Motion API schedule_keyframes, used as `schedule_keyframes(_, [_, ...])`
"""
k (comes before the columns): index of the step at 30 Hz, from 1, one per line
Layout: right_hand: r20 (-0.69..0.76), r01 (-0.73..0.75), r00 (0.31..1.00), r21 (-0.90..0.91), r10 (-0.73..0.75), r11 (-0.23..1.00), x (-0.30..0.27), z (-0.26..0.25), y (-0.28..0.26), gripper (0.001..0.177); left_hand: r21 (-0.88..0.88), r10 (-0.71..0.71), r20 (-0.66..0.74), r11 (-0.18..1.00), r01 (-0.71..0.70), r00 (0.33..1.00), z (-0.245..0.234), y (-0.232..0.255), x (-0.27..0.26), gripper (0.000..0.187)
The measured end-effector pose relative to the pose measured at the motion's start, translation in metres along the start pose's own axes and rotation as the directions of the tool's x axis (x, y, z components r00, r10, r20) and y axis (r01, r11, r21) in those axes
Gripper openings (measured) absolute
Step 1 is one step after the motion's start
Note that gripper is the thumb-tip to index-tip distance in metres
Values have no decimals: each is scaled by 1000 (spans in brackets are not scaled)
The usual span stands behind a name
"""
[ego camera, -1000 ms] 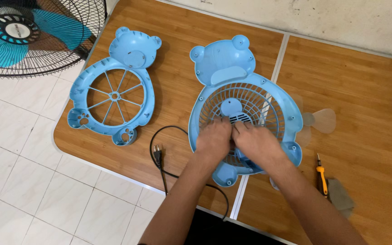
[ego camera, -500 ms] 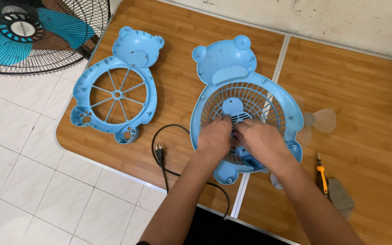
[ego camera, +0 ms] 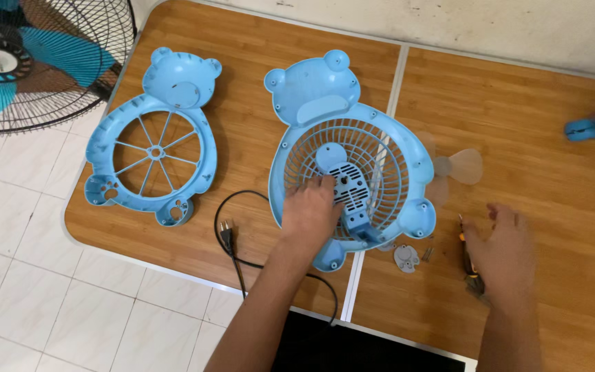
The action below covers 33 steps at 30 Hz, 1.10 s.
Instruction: The person assembles a blue bear-shaped electric fan on a wooden table. They place screws into the fan housing and use a screwdriver to tighten them, securing the internal components. The fan blades and front grille remain separate on the table.
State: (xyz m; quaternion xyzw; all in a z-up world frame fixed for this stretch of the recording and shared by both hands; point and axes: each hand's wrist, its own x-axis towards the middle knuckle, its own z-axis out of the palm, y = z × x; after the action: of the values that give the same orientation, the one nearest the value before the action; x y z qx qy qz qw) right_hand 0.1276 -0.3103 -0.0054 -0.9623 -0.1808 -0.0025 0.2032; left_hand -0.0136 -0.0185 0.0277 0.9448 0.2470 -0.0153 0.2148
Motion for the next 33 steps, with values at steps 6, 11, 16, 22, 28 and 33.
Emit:
schedule_keyframes(6, [97,-177,976,-177,197,968,-29,33,36,58,93,188,-308,982,-167,933,19,39,-27,45])
schedule_keyframes(11, [161,-190,958,-262,237,946,-38,38,39,49,-22,368,-348,916,-400,862,28,65,-52,42])
schedule_keyframes(16, [193,-103,966,-325,172,940,-48,35,29,44,-117,270,-406,932,-342,873,13,42,-40,35])
schedule_keyframes(22, [136,-263,955,-23,264,965,-33,2,12,39,12,303,-176,952,-306,937,-19,-16,2,36])
schedule_keyframes(28, [-67,48,997,416,-22,908,1,4,-33,29,54,412,-16,910,-411,911,-7,-21,29,11])
schedule_keyframes(33, [-54,194,975,675,-214,711,36,33,-74,28,19,391,-4,920,-391,920,-11,-34,37,8])
